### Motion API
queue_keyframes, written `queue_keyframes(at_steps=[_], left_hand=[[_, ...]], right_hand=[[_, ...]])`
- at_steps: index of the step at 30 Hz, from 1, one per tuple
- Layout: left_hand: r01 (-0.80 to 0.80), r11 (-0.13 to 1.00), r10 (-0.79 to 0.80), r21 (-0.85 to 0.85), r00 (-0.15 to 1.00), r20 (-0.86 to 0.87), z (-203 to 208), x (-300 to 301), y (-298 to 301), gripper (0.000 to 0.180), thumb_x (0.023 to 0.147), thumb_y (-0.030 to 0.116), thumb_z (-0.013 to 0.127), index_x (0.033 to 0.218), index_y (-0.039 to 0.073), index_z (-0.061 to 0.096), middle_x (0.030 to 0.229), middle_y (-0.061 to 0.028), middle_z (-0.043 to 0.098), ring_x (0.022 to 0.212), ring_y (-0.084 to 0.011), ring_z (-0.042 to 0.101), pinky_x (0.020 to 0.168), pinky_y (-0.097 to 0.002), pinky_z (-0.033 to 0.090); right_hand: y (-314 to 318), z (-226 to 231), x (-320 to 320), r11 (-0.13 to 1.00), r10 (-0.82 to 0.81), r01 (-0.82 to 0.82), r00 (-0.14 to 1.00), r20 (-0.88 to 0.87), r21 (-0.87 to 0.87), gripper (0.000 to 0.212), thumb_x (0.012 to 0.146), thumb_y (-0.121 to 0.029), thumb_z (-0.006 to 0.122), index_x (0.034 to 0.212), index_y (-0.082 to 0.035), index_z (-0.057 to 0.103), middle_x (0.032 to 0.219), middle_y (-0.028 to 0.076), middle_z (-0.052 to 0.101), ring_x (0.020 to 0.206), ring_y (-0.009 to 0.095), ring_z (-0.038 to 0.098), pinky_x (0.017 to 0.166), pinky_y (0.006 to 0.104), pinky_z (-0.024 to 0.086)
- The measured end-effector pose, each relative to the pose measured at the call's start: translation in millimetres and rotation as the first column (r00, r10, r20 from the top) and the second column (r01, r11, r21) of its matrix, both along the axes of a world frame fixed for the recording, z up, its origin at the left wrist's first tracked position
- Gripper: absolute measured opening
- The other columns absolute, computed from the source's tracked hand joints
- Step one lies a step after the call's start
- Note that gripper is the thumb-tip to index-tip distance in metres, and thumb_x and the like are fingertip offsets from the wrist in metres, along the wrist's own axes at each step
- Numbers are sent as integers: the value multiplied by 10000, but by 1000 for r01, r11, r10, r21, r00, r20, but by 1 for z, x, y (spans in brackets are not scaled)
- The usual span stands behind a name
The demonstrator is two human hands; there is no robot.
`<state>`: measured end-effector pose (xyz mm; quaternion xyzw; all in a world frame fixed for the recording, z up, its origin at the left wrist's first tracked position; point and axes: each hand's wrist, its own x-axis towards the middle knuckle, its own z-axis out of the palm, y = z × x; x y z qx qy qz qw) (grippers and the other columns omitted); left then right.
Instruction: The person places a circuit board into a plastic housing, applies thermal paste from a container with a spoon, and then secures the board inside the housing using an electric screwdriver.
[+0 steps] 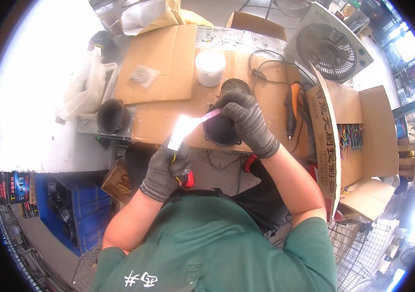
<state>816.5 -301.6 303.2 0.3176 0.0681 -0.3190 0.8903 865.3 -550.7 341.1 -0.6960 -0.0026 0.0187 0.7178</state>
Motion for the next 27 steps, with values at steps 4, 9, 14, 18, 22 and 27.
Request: queue_keyframes(at_steps=[4,9,14,18,22,27], left_hand=[[26,1000,-26,-3,999,46,-3,1,3,363,956,383,698,1137,83,603,748,19,520,509,-68,389,489,-229,356],[68,996,-62,-62,994,93,-1,0,3,383,941,340,709,1191,79,584,751,13,519,518,-69,397,497,-227,363],[48,998,-45,-49,998,49,3,-3,3,453,915,356,737,1226,71,573,746,9,516,528,-71,403,501,-222,357],[40,998,-38,-45,997,63,-2,-3,6,450,894,343,764,1203,70,584,752,5,531,529,-74,406,505,-224,380],[64,987,-50,-149,994,95,-17,0,9,418,878,320,790,1154,64,607,763,-4,563,532,-71,426,495,-227,412],[93,976,-79,-199,994,77,-12,-1,7,380,884,302,786,1130,67,615,774,-8,576,540,-69,450,481,-222,414]], right_hand=[[-8,9,-3,1000,-17,18,1000,-22,18,192,821,-70,581,938,-1,717,847,36,664,784,127,590,728,275,494],[4,16,-8,997,70,-67,995,77,-46,198,841,-86,590,968,-6,719,865,44,678,810,128,612,766,275,508],[-11,5,-6,998,-37,40,998,60,-48,182,828,-55,619,971,-3,719,800,20,665,691,94,597,649,245,492],[-11,9,-9,992,-99,95,994,39,88,190,826,-61,612,972,2,717,765,10,640,695,103,596,656,242,493],[14,31,-28,963,69,-33,990,-125,268,177,857,-63,583,976,1,696,917,56,679,861,130,621,804,273,524],[5,8,-28,997,56,-58,998,36,43,174,909,-141,624,990,-2,690,908,47,685,862,125,631,810,279,530]])
